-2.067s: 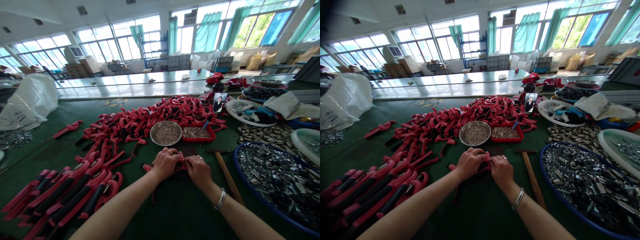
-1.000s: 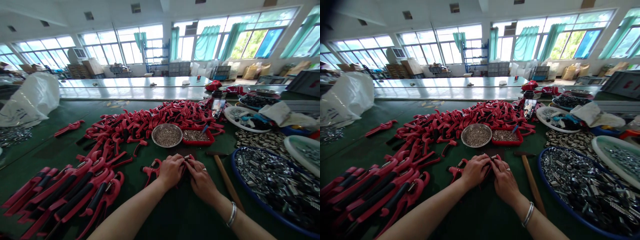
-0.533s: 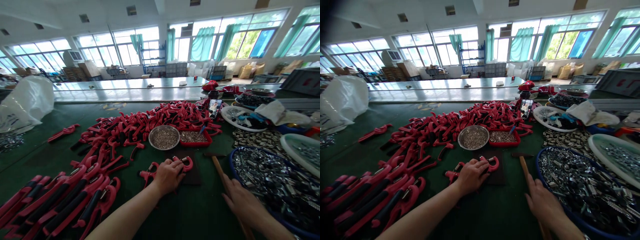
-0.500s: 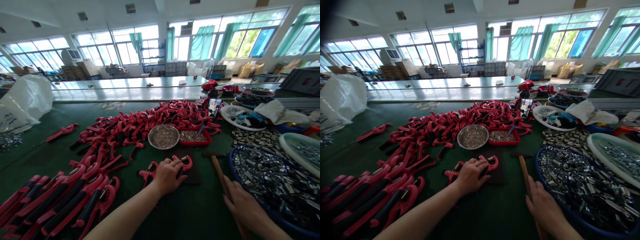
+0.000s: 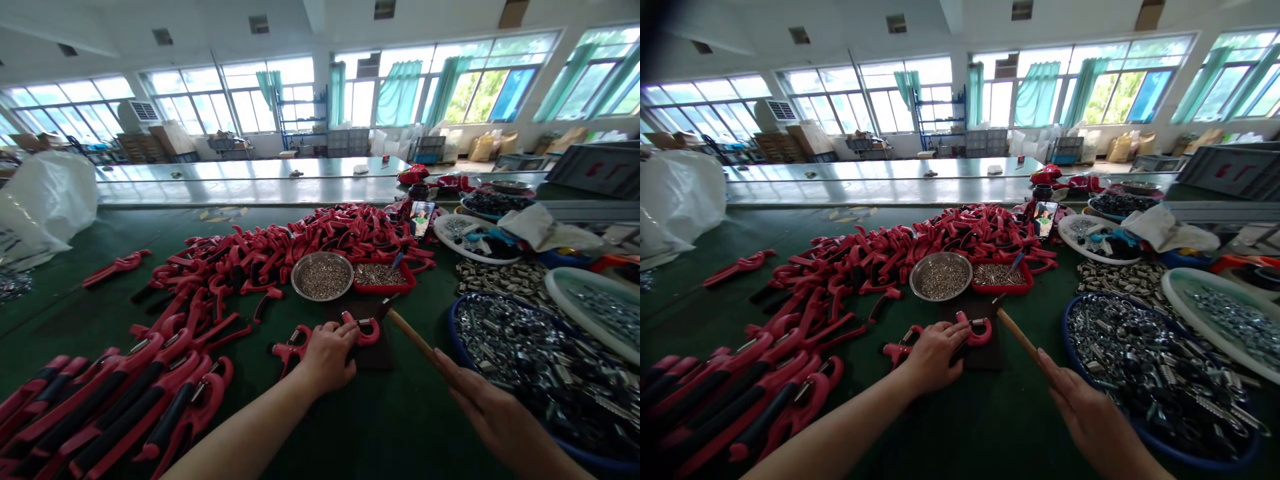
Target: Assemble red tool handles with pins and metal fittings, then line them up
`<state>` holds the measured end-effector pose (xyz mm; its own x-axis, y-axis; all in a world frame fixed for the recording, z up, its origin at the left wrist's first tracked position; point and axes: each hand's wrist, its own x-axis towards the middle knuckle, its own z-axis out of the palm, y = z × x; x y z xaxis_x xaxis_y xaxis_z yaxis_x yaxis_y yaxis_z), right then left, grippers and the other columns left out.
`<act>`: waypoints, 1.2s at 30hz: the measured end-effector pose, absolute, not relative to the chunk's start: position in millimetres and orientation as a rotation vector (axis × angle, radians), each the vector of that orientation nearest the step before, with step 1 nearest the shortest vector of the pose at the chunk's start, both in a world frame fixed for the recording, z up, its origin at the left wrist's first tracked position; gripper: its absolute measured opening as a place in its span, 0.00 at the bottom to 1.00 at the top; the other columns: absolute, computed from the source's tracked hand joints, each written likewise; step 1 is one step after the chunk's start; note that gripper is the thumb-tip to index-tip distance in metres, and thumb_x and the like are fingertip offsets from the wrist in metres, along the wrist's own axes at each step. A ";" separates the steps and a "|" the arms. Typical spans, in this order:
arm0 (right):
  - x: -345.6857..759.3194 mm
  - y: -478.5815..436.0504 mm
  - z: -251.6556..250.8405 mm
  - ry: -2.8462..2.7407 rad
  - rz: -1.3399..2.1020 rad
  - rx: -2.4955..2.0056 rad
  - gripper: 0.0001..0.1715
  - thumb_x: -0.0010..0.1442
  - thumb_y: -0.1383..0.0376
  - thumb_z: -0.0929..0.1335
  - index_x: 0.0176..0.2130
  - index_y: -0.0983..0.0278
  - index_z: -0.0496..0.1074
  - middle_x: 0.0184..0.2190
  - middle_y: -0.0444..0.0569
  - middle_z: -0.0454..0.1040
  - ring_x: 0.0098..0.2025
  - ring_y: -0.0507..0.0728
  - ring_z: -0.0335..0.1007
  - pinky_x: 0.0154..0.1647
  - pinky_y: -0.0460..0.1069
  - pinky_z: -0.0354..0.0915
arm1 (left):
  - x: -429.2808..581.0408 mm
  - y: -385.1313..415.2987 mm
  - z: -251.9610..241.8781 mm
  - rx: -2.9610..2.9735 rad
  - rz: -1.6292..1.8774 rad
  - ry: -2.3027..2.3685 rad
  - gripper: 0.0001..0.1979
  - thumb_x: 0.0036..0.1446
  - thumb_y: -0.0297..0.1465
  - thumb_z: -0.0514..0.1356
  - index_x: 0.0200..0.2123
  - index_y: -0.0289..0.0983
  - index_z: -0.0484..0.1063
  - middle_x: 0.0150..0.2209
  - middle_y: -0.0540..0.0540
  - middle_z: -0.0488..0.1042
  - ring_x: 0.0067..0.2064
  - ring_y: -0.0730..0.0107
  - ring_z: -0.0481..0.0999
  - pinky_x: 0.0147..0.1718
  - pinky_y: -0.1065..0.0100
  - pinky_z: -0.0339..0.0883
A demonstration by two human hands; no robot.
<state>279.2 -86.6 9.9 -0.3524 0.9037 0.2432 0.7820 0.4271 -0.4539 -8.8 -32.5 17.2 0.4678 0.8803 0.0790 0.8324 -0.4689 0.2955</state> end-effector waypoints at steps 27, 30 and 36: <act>251.0 -93.4 52.1 -2.142 -0.168 -1.196 0.36 0.60 0.68 0.60 0.63 0.58 0.42 0.56 0.50 0.62 0.49 0.57 0.67 0.48 0.47 0.66 | -29.3 -16.4 17.3 2.463 0.275 1.277 0.35 0.44 0.34 0.58 0.58 0.44 0.54 0.58 0.49 0.60 0.56 0.57 0.60 0.55 0.53 0.51; 242.8 -95.8 43.1 -2.170 -0.172 -1.145 0.38 0.59 0.70 0.60 0.64 0.58 0.39 0.51 0.52 0.68 0.45 0.57 0.71 0.41 0.46 0.69 | -35.9 -15.1 11.1 2.372 0.372 1.370 0.40 0.43 0.38 0.60 0.59 0.39 0.51 0.58 0.44 0.60 0.57 0.59 0.60 0.58 0.54 0.45; 236.0 -92.7 29.1 -2.416 0.217 -1.200 0.33 0.60 0.70 0.58 0.63 0.59 0.44 0.51 0.48 0.69 0.47 0.54 0.69 0.43 0.43 0.68 | -41.8 -8.3 8.1 2.328 0.382 1.370 0.34 0.39 0.40 0.63 0.52 0.39 0.62 0.52 0.45 0.67 0.52 0.59 0.65 0.57 0.56 0.47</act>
